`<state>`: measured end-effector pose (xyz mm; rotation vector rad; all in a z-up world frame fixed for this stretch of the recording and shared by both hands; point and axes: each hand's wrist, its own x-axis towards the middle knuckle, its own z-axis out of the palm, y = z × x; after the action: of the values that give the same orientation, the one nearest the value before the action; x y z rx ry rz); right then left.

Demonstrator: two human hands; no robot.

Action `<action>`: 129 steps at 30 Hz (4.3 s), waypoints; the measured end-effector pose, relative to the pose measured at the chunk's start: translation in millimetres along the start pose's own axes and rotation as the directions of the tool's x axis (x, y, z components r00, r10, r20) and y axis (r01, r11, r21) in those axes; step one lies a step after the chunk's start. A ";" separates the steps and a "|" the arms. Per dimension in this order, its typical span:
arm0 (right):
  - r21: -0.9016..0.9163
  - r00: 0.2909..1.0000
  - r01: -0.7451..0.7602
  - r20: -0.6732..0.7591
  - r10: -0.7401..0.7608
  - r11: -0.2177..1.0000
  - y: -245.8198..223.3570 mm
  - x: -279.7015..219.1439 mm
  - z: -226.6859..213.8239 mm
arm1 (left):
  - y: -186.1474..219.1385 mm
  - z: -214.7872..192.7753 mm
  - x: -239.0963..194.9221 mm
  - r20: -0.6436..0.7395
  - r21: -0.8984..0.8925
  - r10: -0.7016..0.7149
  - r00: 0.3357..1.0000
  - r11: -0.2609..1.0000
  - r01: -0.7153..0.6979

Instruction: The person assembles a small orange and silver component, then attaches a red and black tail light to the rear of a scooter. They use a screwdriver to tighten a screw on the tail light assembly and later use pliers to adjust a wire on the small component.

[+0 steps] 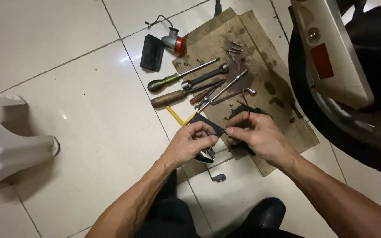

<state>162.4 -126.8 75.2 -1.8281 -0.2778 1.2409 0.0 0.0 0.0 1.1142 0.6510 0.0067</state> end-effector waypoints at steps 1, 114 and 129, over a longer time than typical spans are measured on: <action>0.000 1.000 0.000 -0.001 0.000 1.000 -2.5 -0.8 1.1 | 3.5 1.5 -1.5 0.001 0.000 0.000 1.000 1.000 0.000; -0.082 0.958 -0.094 0.263 0.113 0.992 -5.5 8.0 20.7 | -8.7 0.3 -14.4 -0.292 -0.332 -0.077 0.953 0.943 -0.026; -0.069 0.980 -0.132 0.139 0.140 0.989 -14.0 -1.2 18.1 | -3.8 15.2 -20.8 -0.295 -0.187 0.010 0.955 0.980 -0.068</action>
<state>150.6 -109.5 84.7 -1.8362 -0.2751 1.4766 -10.8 -21.0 11.0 0.9426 0.8738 0.2704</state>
